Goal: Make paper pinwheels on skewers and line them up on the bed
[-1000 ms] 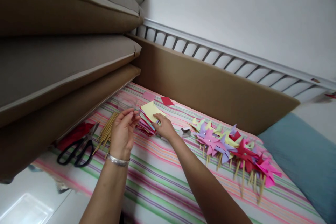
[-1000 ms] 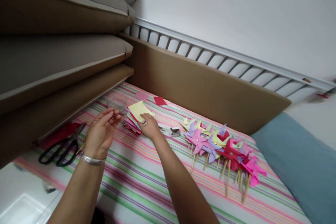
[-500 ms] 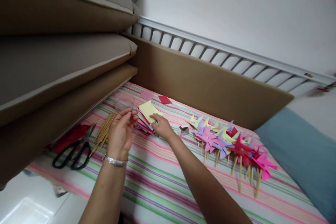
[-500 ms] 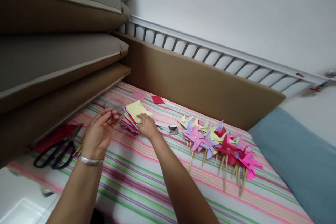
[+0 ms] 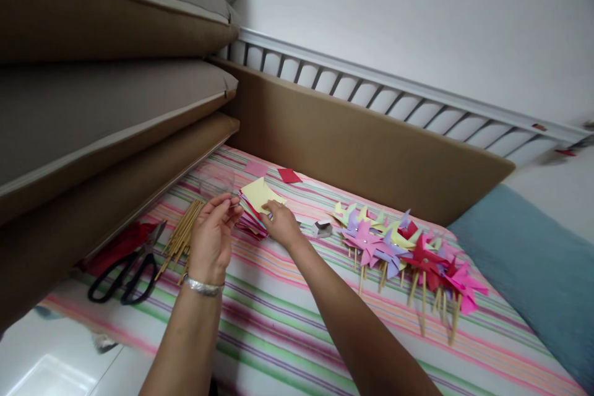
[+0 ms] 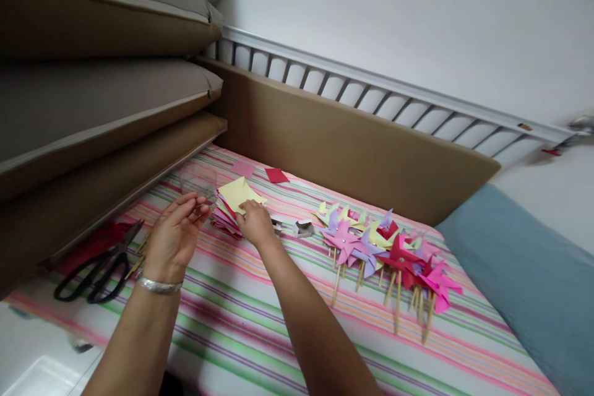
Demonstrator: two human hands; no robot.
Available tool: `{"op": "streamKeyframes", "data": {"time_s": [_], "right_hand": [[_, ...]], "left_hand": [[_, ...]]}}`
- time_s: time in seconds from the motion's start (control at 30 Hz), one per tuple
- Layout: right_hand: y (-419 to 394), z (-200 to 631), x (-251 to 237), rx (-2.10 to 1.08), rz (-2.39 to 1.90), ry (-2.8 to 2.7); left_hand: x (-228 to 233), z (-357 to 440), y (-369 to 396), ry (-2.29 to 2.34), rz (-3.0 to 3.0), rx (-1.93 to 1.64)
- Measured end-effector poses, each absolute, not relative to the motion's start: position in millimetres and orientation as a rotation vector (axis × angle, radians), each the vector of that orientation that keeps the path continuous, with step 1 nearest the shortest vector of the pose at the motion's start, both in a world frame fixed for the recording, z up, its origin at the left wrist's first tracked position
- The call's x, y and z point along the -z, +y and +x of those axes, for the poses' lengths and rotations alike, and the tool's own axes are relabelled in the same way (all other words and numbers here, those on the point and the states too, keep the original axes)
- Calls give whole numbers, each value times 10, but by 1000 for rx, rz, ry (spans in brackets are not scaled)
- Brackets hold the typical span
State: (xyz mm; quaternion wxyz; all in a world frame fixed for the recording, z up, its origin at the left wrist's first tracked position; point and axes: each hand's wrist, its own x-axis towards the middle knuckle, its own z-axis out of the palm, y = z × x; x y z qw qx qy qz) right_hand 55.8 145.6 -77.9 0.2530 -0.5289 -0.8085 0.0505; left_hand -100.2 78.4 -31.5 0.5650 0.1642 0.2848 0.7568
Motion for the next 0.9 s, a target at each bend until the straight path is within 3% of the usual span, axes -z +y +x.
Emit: {"op": "streamKeyframes", "data": {"time_s": [0.33, 0.6, 0.73, 0.9], "right_hand": [[1456, 519, 749, -126, -1462, -2071], [1492, 539, 661, -65, -1471, -1924], [1357, 637, 472, 60, -1406, -1926], [842, 771, 412, 448, -1135, -2065]], "left_hand": [[298, -977, 777, 653, 361, -1756], [415, -811, 821, 672, 360, -1541], [438, -680, 815, 614, 298, -1404], [410, -514, 777, 478, 238, -1289]]}}
